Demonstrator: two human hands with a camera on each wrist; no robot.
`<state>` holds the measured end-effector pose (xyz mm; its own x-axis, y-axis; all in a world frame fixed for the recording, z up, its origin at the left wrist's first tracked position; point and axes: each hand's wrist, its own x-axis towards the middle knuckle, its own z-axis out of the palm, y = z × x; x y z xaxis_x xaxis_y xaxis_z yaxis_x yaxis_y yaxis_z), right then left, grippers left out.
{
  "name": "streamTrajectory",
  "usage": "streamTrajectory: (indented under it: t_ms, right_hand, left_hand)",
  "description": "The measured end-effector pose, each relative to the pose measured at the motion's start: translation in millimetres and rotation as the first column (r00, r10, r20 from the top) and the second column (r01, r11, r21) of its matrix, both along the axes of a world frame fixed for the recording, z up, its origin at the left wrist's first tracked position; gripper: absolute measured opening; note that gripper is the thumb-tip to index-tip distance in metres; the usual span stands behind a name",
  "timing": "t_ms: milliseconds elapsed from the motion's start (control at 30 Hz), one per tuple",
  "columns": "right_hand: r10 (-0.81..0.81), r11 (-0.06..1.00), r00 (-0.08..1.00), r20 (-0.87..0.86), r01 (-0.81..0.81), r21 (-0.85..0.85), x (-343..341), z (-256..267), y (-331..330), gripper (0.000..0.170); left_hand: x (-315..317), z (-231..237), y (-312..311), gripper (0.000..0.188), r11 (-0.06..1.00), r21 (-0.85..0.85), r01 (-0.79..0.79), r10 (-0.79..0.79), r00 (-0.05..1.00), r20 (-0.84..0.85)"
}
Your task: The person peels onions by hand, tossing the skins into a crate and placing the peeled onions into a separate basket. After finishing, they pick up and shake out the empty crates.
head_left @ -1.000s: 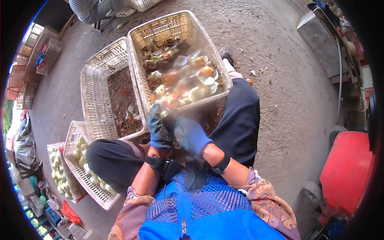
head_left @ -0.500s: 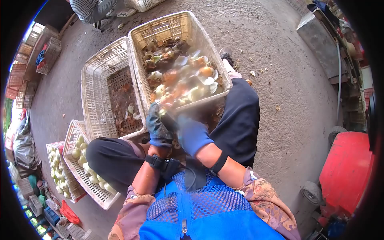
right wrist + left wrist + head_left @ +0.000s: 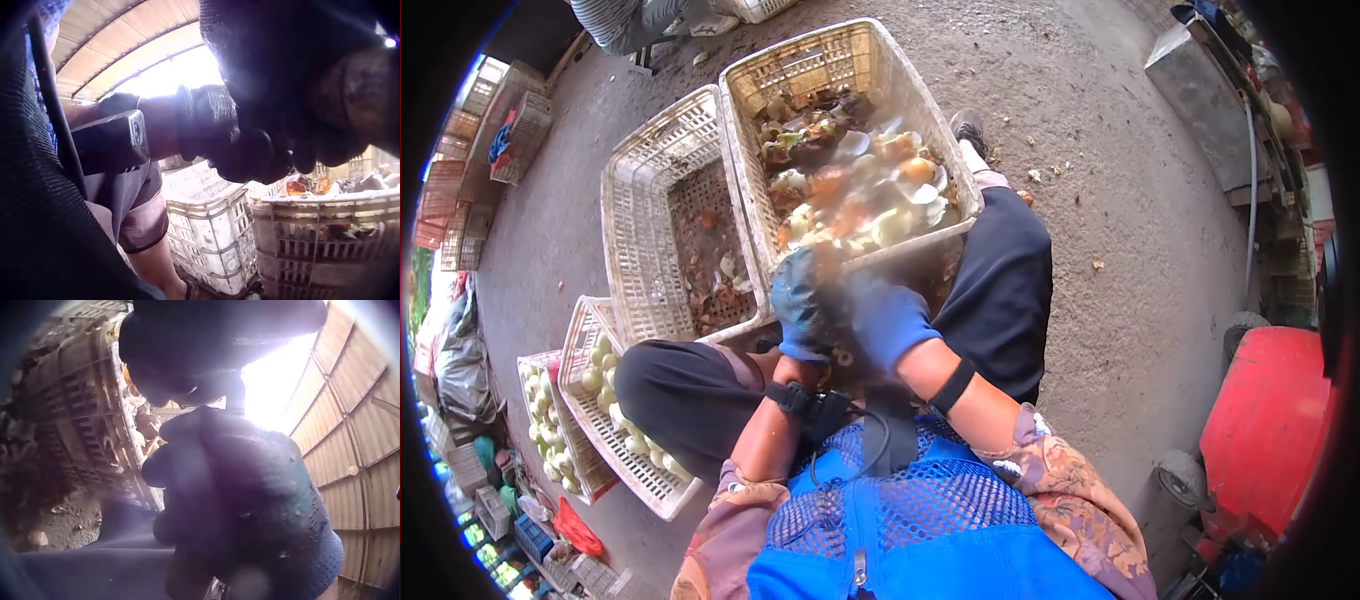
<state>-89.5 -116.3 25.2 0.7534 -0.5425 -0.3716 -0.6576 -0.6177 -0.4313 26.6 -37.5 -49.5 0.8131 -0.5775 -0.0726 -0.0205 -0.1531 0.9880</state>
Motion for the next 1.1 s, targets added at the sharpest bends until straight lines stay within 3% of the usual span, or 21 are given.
streamTrajectory:
  t_ms: [33, 67, 133, 167, 200, 233, 267, 333, 433, 500, 533, 600, 633, 667, 733, 767, 833, 900, 1000, 1067, 1100]
  right_hand:
    - [-0.007, 0.999, 1.0, -0.004, 0.007, 0.053, 2.0, -3.0, -1.8, 0.022]
    - [-0.01, 0.998, 1.0, -0.001, 0.01, 0.054, 2.9, -8.0, -1.4, 0.022]
    - [-0.081, 0.989, 0.959, 0.273, 0.044, 0.139, 2.3, -31.4, 1.1, 0.02]
    - [0.122, 0.993, 0.924, 0.362, -0.111, -0.049, 1.1, -85.9, 5.2, 0.019]
    - [0.122, 0.993, 0.924, 0.363, -0.112, -0.048, 0.3, -93.8, 0.9, 0.019]
    - [-0.054, 0.93, 0.906, 0.42, -0.107, 0.351, -2.0, -97.4, -7.1, 0.018]
    - [-0.239, 0.713, 0.885, 0.4, -0.12, 0.691, -4.5, -100.6, -11.5, 0.019]
    - [-0.253, 0.792, 0.831, 0.496, -0.116, 0.599, -8.3, -85.1, -10.3, 0.015]
    - [-0.425, 0.675, 0.711, 0.561, -0.164, 0.719, -16.4, -50.6, -11.7, 0.016]
    - [-0.339, 0.874, 0.753, 0.564, 0.03, 0.485, -18.6, -7.2, -11.9, 0.014]
    - [-0.34, 0.874, 0.753, 0.564, 0.03, 0.486, -18.9, -0.3, -11.9, 0.014]
    - [-0.074, 0.96, 0.937, 0.341, -0.026, 0.28, -21.3, 6.6, -11.2, 0.009]
    - [0.027, 1.0, 0.963, 0.267, -0.022, -0.02, -19.0, 4.6, -2.6, 0.006]
    - [0.028, 1.0, 0.963, 0.267, -0.024, -0.021, -15.0, 4.0, 2.5, 0.006]
    - [-0.064, 0.99, 0.998, 0.023, 0.066, -0.127, -6.6, 12.9, 7.6, 0.01]
    - [-0.063, 0.99, 0.998, 0.024, 0.066, -0.127, -7.0, 14.6, 4.6, 0.01]
    - [0.1, 0.995, 0.995, -0.014, -0.1, -0.024, -7.6, 15.4, -5.8, 0.015]
    - [0.084, 0.995, 0.996, -0.026, -0.085, -0.054, -3.7, 4.5, -10.2, 0.016]
    - [0.037, 0.996, 0.998, -0.056, -0.042, -0.082, 1.4, 3.2, -15.8, 0.021]
    - [-0.11, 0.925, 0.989, 0.098, 0.066, 0.375, 3.1, 7.8, -18.9, 0.016]
    - [0.197, 0.98, 0.97, 0.145, -0.194, -0.033, 3.2, -26.6, -14.0, 0.011]
  left_hand:
    - [-1.1, 4.8, -4.8, 0.02, 0.998, 0.054, -0.024, 0.011, 0.975, 0.223]
    - [2.1, 2.2, -6.9, 0.02, 0.998, 0.055, -0.021, 0.008, 0.974, 0.226]
    - [8.0, -12.5, -7.0, 0.02, 0.999, -0.012, 0.042, -0.039, 0.976, 0.215]
    - [9.2, -21.0, -2.5, 0.022, 0.982, -0.183, -0.034, -0.009, 0.974, -0.227]
    - [7.9, -12.6, -3.3, 0.022, 0.983, -0.182, -0.035, -0.008, 0.974, -0.226]
    - [4.5, 4.6, -5.6, 0.021, 0.958, -0.255, -0.131, -0.031, 0.837, -0.547]
    - [1.8, 17.1, -7.3, 0.022, 0.926, -0.287, -0.246, -0.088, 0.598, -0.797]
    - [2.6, 29.5, -8.7, 0.031, 0.945, -0.265, -0.19, -0.131, 0.524, -0.842]
    - [-0.8, 73.9, -15.9, 0.029, 0.949, -0.185, -0.256, -0.084, 0.361, -0.929]
    - [-1.8, 84.3, -21.0, 0.029, 0.949, -0.161, -0.271, -0.045, 0.388, -0.92]
    - [-2.5, 85.4, -22.6, 0.028, 0.949, -0.136, -0.283, -0.007, 0.412, -0.911]
    - [4.8, 66.3, -13.6, 0.028, 0.95, -0.166, -0.263, -0.054, 0.386, -0.921]
    - [7.1, 54.9, -9.7, 0.028, 0.948, -0.199, -0.248, -0.101, 0.36, -0.928]
    - [5.9, 43.2, -7.9, 0.028, 0.948, -0.2, -0.249, -0.101, 0.36, -0.927]
    - [1.2, 35.5, -9.9, 0.028, 0.943, -0.268, -0.199, -0.112, 0.567, -0.816]
    - [-4.3, 30.2, -14.4, 0.03, 0.952, -0.197, -0.234, 0.022, 0.694, -0.72]
    - [-2.4, 27.5, -9.6, 0.031, 0.956, -0.228, -0.183, -0.035, 0.703, -0.711]
    - [-0.3, 19.0, -4.2, 0.032, 0.958, -0.256, -0.128, -0.093, 0.707, -0.701]
    - [1.8, 12.7, -7.9, 0.032, 0.961, -0.234, -0.148, -0.105, 0.588, -0.802]
    - [1.8, 23.8, -9.9, 0.026, 0.932, -0.216, -0.291, -0.07, 0.44, -0.895]
    - [-1.2, 35.0, -8.5, 0.03, 0.942, -0.201, -0.27, -0.066, 0.437, -0.897]
